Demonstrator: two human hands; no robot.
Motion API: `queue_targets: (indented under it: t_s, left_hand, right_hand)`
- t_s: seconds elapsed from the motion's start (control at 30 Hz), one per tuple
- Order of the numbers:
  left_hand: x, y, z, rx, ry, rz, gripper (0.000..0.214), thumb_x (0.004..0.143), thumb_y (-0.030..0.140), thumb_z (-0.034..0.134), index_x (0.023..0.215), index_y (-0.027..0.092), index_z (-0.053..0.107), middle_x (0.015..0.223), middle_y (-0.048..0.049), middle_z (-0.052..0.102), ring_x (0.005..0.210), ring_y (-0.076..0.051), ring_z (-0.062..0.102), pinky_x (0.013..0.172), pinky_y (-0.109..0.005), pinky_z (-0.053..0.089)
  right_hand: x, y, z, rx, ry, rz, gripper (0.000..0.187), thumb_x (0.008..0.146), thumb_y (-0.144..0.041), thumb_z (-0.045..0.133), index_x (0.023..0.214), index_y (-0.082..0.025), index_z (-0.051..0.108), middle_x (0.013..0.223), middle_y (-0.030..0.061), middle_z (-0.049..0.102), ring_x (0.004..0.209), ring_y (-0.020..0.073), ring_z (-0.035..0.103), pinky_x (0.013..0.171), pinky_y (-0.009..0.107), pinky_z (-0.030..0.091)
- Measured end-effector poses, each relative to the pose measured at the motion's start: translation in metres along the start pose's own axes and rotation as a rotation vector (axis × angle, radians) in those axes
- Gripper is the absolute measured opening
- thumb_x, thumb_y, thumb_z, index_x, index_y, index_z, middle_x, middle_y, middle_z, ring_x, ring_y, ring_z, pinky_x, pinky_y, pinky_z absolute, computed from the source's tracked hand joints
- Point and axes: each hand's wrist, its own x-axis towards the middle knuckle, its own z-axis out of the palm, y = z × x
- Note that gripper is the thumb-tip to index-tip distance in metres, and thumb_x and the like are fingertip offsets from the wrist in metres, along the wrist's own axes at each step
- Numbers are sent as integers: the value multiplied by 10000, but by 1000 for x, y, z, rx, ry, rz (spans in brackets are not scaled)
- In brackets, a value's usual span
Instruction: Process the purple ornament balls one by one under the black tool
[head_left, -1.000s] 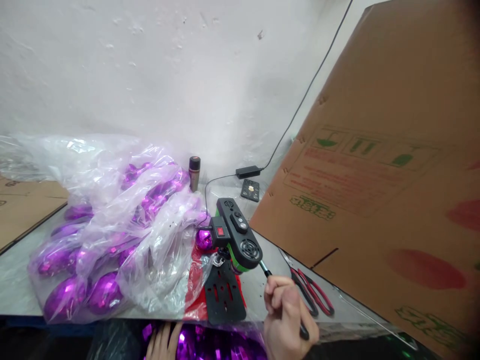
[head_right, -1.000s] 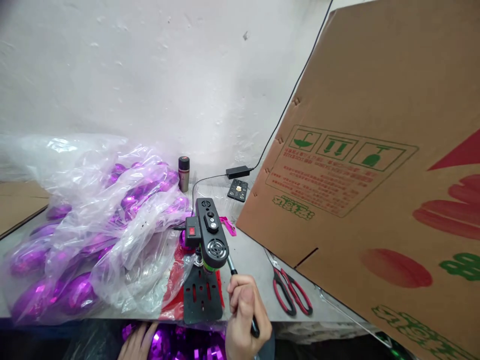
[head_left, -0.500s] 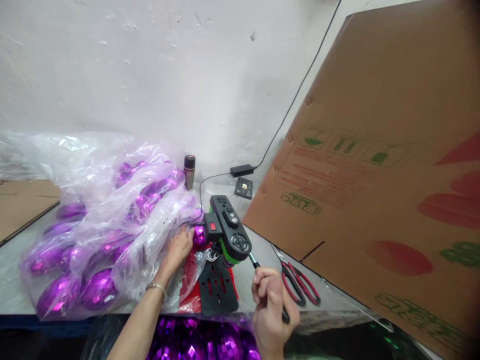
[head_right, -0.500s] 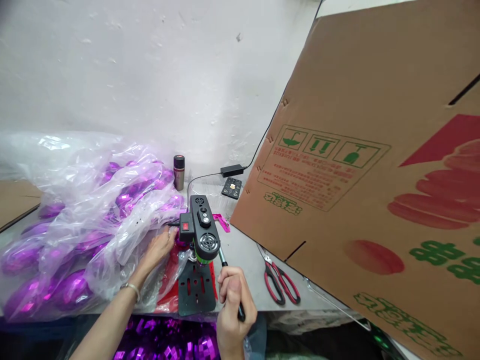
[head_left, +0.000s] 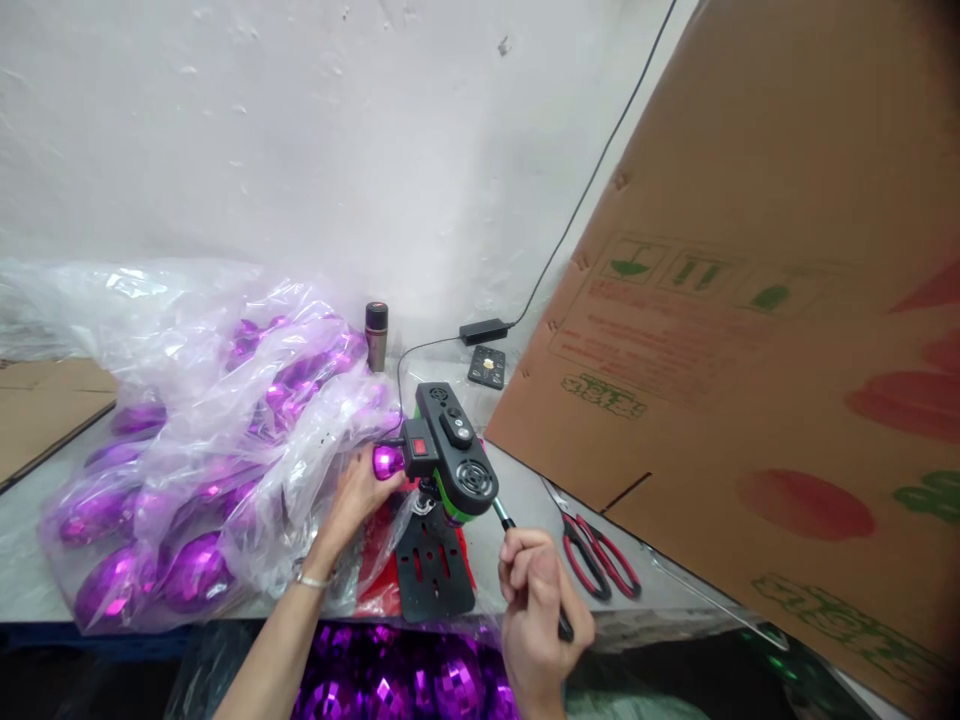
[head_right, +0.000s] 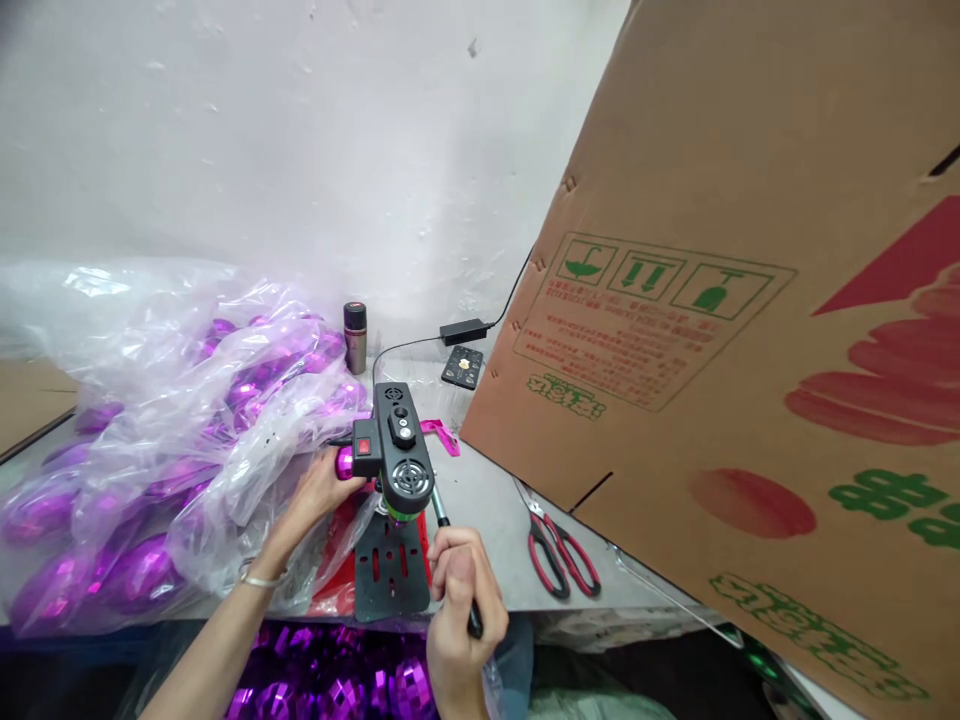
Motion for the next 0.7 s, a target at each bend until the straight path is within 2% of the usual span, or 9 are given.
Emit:
queue_targets:
  t_s: [0.1,0.2,0.23,0.3,0.37,0.43,0.57,0.7]
  left_hand:
    - [-33,-24,-13,70,3,128,632,817,251,780,1436,242,649,1517,-183,615,1425,-443,580,1147,-629,513]
    - [-59,-42,-21,43,-90,261,607,841,231,712,1444,290,673,1641,-149,554,1551,-424,472,1247,-663,423]
    - [-63,-44,-22,-8,-112,233,553,880,285,688,1433,284,682,1642,-149,565,1560,-412,475,1264,-657,408]
    - [-64,-43,-23,-139,-106,83,515,951,439,621,1428,254,678,1602,-154,619,1532,-375,534,1282,-598,414]
    - [-60,-36,-22,-229,-73,-84,615,948,579,590,1436,209,653,1517,-173,690,1442,-366,630,1249,-552,465]
    - [-55,-29,-22,-245,-71,-182,744,881,668,640,1434,172,639,1439,-200,737,1343,-397,699,1194,-562,509]
    - [-53,-17,-23,-216,-126,-227,796,755,718,752,1347,189,685,1327,-188,793,1240,-430,740,1143,-586,527]
    - [-64,-10,-28,-312,-14,-293,791,788,743,676,1335,172,652,1284,-176,800,1206,-384,758,1131,-544,550]
  right_hand:
    - [1,-2,2,20,11,-13,481,1108,-330,557,644,-207,531,652,-24,529,516,97,435,474,245,327]
    - [3,-4,5,39,40,-22,490,1098,-332,577,627,-206,528,625,-28,506,513,100,424,472,246,314]
    - [3,-4,6,41,45,-21,488,1096,-334,583,628,-206,534,620,-29,505,510,100,422,470,245,312]
    - [3,-4,6,43,46,-19,485,1095,-339,587,631,-204,547,613,-30,508,505,99,421,466,243,311]
    - [3,-5,6,43,42,-16,490,1096,-346,587,629,-204,551,605,-31,508,502,98,423,462,241,311]
    - [5,-7,7,40,44,-18,498,1095,-349,592,621,-203,547,599,-31,510,497,97,426,457,241,309]
    - [12,-16,10,14,63,5,515,1088,-377,608,608,-202,543,593,-26,525,497,99,462,451,242,303]
    - [23,-28,13,-20,65,50,545,1075,-418,637,589,-200,523,589,-20,522,494,94,464,440,244,259]
